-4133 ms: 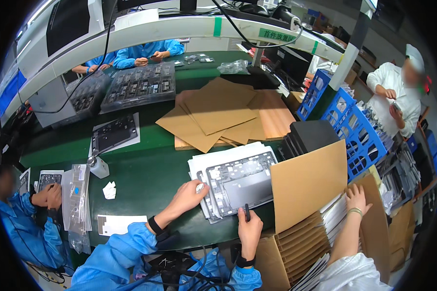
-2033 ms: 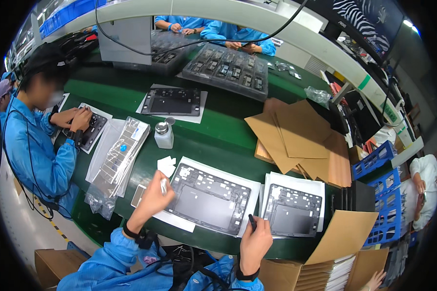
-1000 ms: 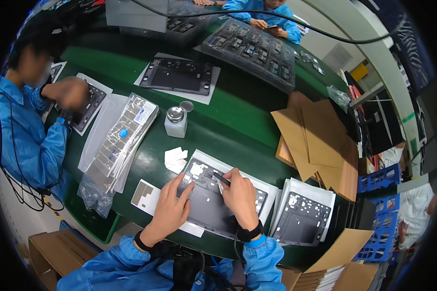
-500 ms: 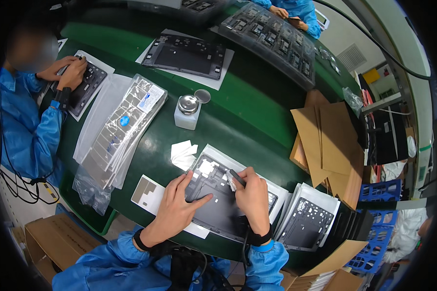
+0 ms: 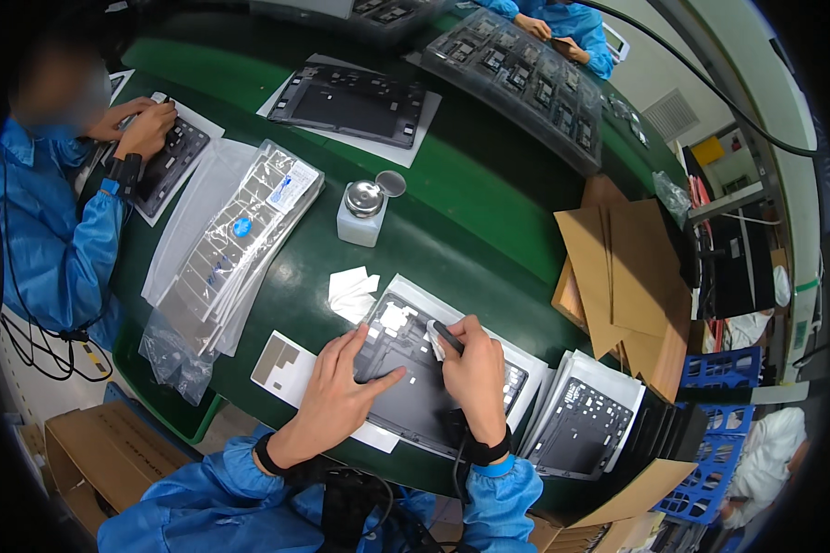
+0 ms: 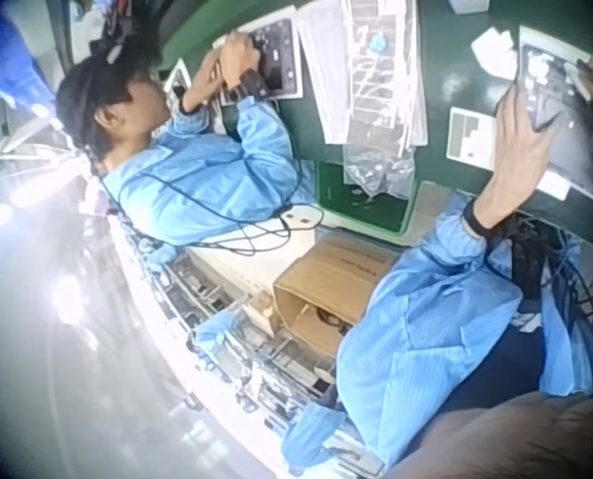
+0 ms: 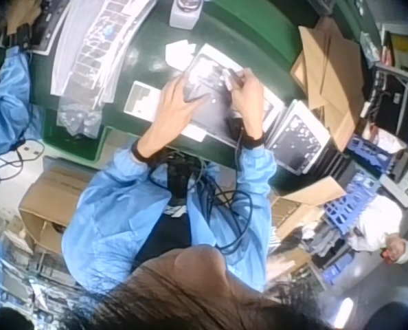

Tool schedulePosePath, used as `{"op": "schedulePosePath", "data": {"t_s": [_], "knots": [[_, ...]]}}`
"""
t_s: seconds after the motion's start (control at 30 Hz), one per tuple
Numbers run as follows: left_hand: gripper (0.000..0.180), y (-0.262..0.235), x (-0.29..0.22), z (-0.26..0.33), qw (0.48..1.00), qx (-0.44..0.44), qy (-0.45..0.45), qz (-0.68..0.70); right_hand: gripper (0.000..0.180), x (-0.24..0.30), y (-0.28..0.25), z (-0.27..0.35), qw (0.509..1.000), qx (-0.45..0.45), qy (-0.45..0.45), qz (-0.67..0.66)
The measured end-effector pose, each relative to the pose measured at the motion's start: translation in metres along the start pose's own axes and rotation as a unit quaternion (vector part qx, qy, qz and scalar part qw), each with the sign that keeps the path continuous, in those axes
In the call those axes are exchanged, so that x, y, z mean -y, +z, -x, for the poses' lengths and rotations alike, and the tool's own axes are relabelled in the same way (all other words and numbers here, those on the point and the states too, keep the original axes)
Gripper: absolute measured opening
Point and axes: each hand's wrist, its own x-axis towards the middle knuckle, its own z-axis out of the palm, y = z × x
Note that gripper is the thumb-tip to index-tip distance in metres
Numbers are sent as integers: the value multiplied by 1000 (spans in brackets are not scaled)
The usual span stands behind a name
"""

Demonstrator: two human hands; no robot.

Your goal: Assembling or inspecting electronic laptop components on a production line.

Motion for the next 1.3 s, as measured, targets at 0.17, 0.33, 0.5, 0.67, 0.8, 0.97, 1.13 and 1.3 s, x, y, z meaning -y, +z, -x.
{"op": "schedulePosePath", "data": {"t_s": [0.17, 0.33, 0.5, 0.67, 0.8, 0.97, 1.13, 1.3], "knots": [[51, -3, 0, 1, 1000, -12, 2, 0, 11, 2, -9, 8, 1000, 5, 3, 8], [65, -54, -9, 22, 944, -191, -63, 262, 14, 55, -9, 78, 974, -19, -114, -194], [67, -80, -28, 44, 814, -77, -58, 573, 17, 92, 45, 132, 948, 96, -210, -220], [43, -95, 9, 86, 907, -253, -95, 323, 48, 89, 58, 95, 911, -78, -352, -203], [27, -103, 43, 85, 989, -39, 83, -114, 21, 72, 66, 86, 944, 60, -24, -324], [32, -80, 52, 93, 990, -24, 61, -124, 18, 84, 93, 75, 944, 83, -181, -262], [34, -76, 52, 94, 990, -43, 50, -126, 15, 97, 96, 80, 955, 59, -137, -258], [24, -76, 55, 94, 989, -50, 54, -126, 20, 97, 98, 75, 963, 37, -216, -157]]}}
